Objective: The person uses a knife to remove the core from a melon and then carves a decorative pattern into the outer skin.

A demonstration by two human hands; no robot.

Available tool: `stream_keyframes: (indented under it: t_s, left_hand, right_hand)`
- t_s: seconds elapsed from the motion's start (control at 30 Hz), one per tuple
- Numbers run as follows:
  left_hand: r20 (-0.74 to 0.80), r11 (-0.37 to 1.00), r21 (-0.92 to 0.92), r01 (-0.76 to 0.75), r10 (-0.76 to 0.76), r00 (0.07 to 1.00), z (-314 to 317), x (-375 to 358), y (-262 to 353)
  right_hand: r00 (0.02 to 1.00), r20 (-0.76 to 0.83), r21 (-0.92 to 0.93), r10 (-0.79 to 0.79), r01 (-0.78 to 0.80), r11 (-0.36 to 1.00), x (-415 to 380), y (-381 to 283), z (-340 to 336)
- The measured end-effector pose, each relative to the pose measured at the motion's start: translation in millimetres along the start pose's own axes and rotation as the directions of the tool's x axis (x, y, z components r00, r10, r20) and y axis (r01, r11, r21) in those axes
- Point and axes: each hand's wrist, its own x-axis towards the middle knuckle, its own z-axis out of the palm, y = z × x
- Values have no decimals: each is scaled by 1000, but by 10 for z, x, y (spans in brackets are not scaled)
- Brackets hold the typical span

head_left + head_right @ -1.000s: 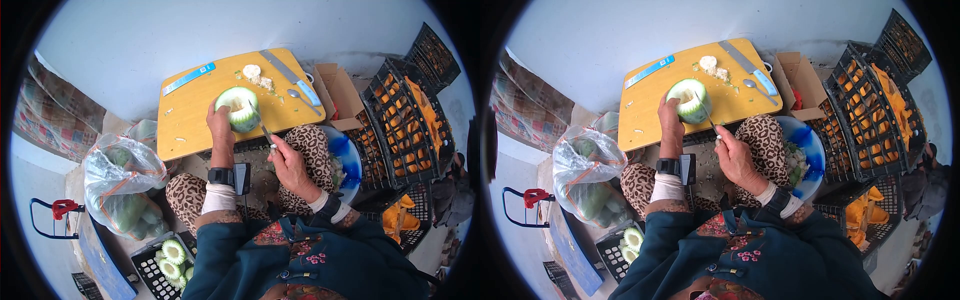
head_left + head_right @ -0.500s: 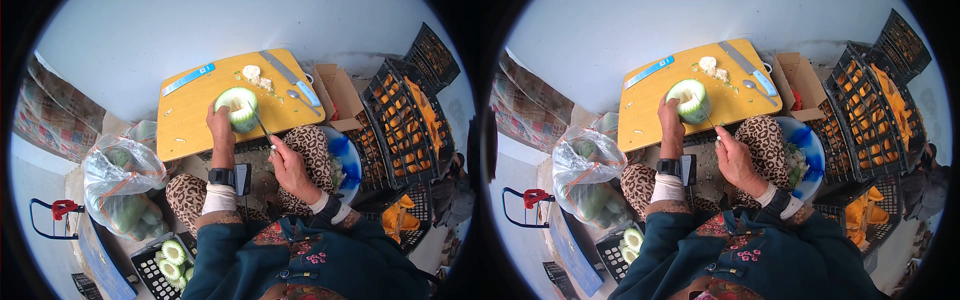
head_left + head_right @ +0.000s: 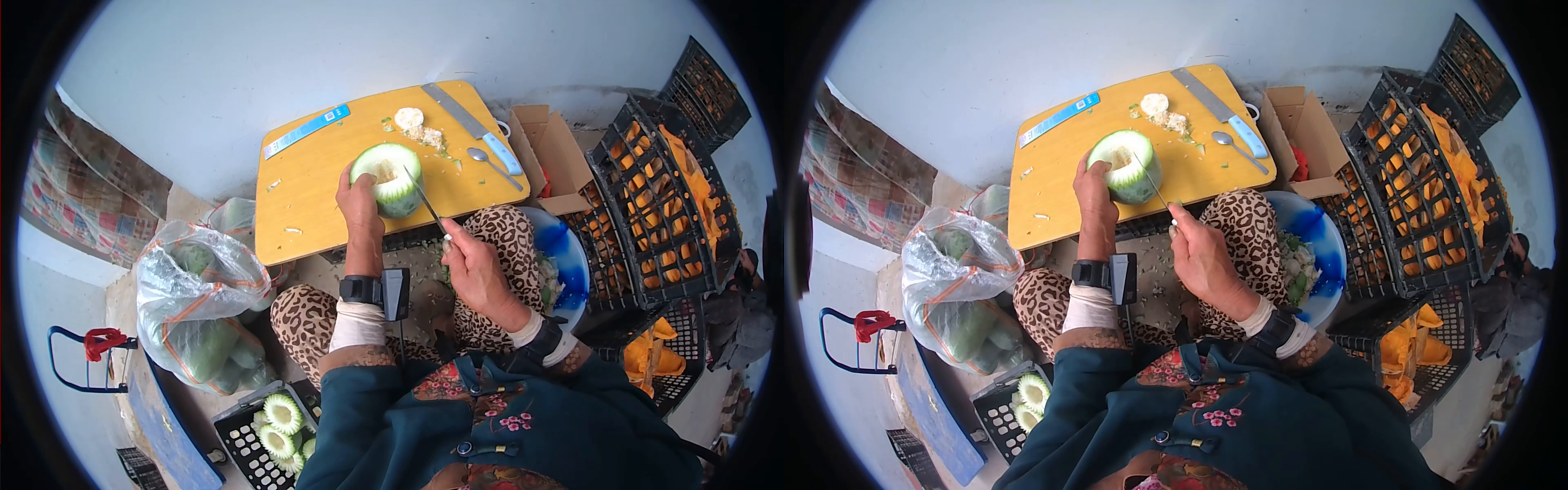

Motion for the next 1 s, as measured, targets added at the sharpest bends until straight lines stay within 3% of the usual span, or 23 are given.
stream_keyframes:
  t_s: [0.63, 0.73, 0.83, 1.0]
  left_hand:
    - [-57, 993, 55, -108, 111, 992, 55, 71, -97]
    - [-97, 991, 78, -108, 116, 989, 53, 130, -144]
    - [-121, 988, 106, -108, 120, 985, 85, 136, -149]
    - [-129, 997, 45, -56, 62, 990, 63, 199, -151]
  right_hand:
    - [996, -53, -146, -66, 58, 988, 548, -35, 60]
    - [999, -6, -172, -39, 38, 984, 557, -104, 17]
    - [988, -29, -235, -153, 142, 962, 558, -72, 16]
    - [994, 84, -228, -71, 89, 970, 436, -157, -81]
